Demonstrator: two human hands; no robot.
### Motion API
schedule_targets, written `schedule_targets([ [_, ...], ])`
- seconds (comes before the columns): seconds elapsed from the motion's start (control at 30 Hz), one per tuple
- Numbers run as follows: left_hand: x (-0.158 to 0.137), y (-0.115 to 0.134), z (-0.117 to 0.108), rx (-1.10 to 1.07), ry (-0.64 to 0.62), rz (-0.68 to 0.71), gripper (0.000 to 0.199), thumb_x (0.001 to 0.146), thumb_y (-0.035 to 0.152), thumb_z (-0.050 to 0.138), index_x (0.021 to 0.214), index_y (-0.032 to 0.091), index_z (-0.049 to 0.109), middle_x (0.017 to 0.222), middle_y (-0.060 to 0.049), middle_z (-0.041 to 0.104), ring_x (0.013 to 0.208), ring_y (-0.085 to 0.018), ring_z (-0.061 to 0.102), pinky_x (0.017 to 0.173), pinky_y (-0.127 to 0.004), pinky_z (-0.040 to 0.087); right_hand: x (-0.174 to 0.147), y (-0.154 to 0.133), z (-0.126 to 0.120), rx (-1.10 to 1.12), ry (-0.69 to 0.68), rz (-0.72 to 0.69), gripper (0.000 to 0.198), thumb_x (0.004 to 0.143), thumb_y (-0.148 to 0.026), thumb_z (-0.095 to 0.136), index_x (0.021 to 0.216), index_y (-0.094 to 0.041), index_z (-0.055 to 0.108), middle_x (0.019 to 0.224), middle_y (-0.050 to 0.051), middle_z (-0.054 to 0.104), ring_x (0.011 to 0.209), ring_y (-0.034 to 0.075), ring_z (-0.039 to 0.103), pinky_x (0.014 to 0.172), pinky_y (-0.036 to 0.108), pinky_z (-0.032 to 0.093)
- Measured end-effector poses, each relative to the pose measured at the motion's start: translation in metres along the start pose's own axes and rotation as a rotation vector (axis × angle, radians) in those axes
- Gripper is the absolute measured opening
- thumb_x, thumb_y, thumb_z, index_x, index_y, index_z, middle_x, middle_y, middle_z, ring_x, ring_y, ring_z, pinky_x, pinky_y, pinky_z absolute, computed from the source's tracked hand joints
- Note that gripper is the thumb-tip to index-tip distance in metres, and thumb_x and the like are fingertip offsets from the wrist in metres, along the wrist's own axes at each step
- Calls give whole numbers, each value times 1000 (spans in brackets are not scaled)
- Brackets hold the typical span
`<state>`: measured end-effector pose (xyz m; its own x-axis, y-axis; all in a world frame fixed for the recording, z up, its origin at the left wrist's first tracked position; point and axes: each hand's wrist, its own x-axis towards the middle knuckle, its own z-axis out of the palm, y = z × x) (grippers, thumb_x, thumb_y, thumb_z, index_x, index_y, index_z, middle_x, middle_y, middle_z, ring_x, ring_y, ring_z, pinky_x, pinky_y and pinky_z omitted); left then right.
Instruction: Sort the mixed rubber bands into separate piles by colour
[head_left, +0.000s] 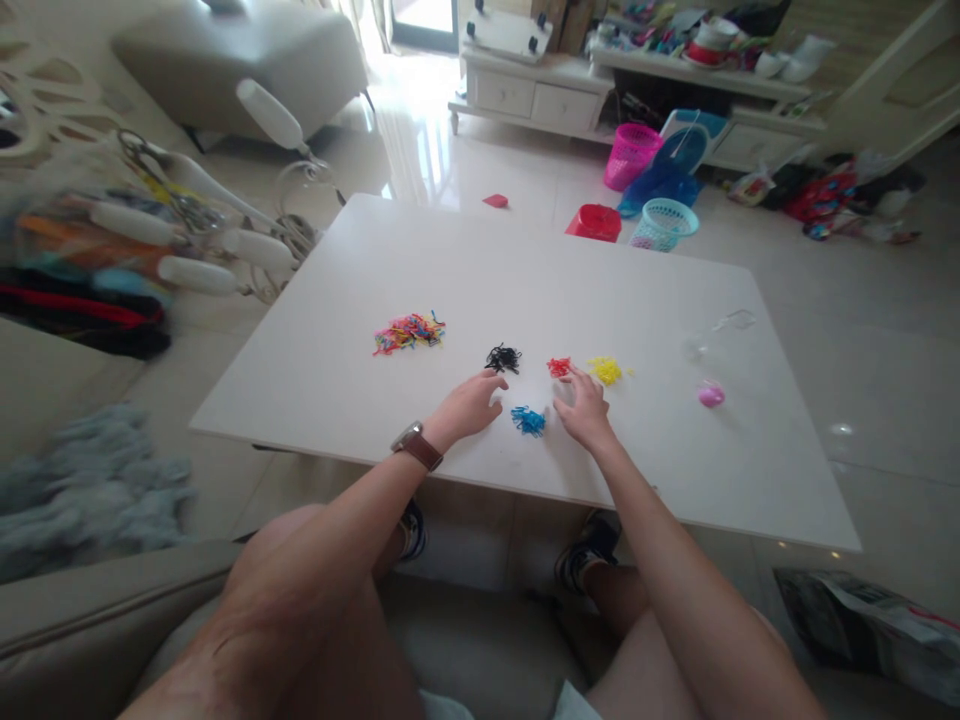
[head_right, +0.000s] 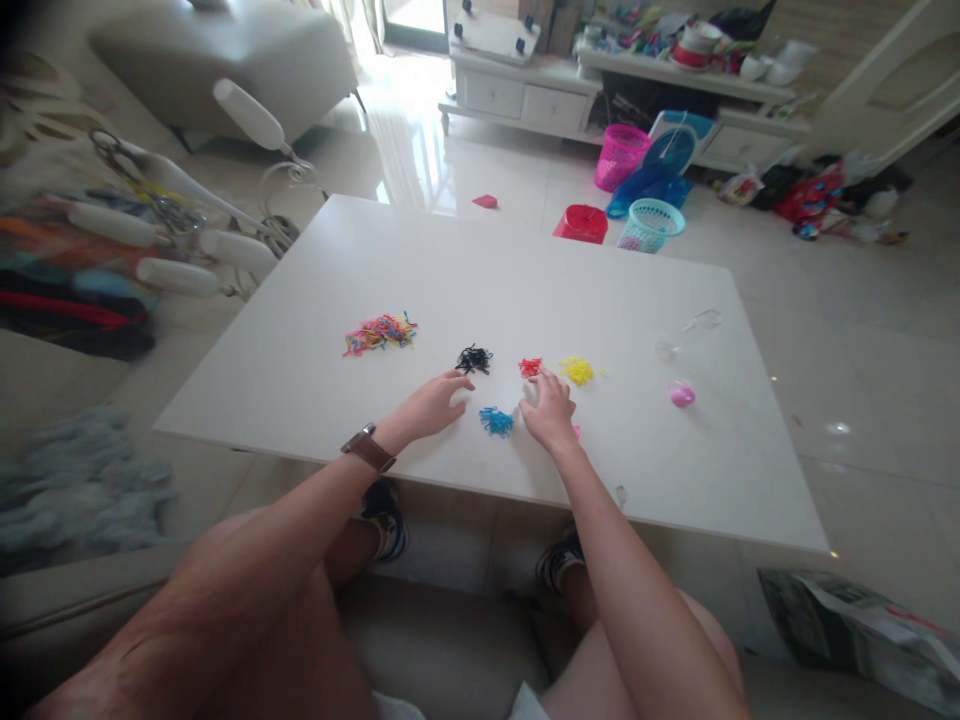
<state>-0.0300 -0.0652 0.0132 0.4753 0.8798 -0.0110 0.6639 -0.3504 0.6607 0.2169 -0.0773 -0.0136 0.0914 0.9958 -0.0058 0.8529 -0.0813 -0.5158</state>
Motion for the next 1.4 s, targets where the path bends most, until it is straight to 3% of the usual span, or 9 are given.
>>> schedule_targets([
  [0.13,2,-10,-15,124,9,-182,35,86,20,53,119,18,65,122,-11,65,108,-26,66,99,-40,51,-2,-3,-3,13,-11,13,35,80,-29,59,114,-25,66,151,6,51,137,37,41,105,60,42],
  [0.37,3,-34,-44,309,2,-565,47,88,40,54,126,13,60,132,-20,57,129,-34,52,107,-42,44,-4,-8,-6,17,-35,26,29,80,-31,61,108,-26,68,151,5,51,137,38,40,102,62,43],
  [0.47,2,-42,-48,331,-2,-658,53,88,44,54,129,10,56,140,-24,51,135,-38,45,108,-47,42,-4,-7,-5,27,-24,20,29,79,-30,61,107,-26,68,150,6,52,135,39,41,102,62,42],
  [0.83,9,-48,-26,267,50,-646,74,84,41,56,153,23,37,168,-15,17,152,-38,22,117,-60,28,-6,-11,-9,43,-45,18,29,79,-32,61,106,-26,69,149,5,53,134,40,41,101,63,41],
  [1.03,11,-51,-30,236,63,-676,73,82,40,57,151,24,40,166,-15,26,151,-38,24,117,-59,29,-8,-10,-10,36,-49,25,30,81,-34,61,109,-27,69,150,5,52,134,40,40,100,63,40],
  [1.23,11,-55,-29,232,117,-648,57,82,38,55,137,26,54,154,-14,40,141,-38,38,112,-58,36,-9,-11,-11,61,-50,15,27,82,-36,62,106,-27,70,149,6,53,135,41,40,100,64,40],
  [1.4,12,-55,-27,223,130,-652,60,83,38,55,141,27,51,160,-13,33,147,-36,31,115,-56,34,-11,-16,-11,36,-72,23,27,83,-34,61,107,-26,70,150,6,52,137,41,39,100,64,40],
])
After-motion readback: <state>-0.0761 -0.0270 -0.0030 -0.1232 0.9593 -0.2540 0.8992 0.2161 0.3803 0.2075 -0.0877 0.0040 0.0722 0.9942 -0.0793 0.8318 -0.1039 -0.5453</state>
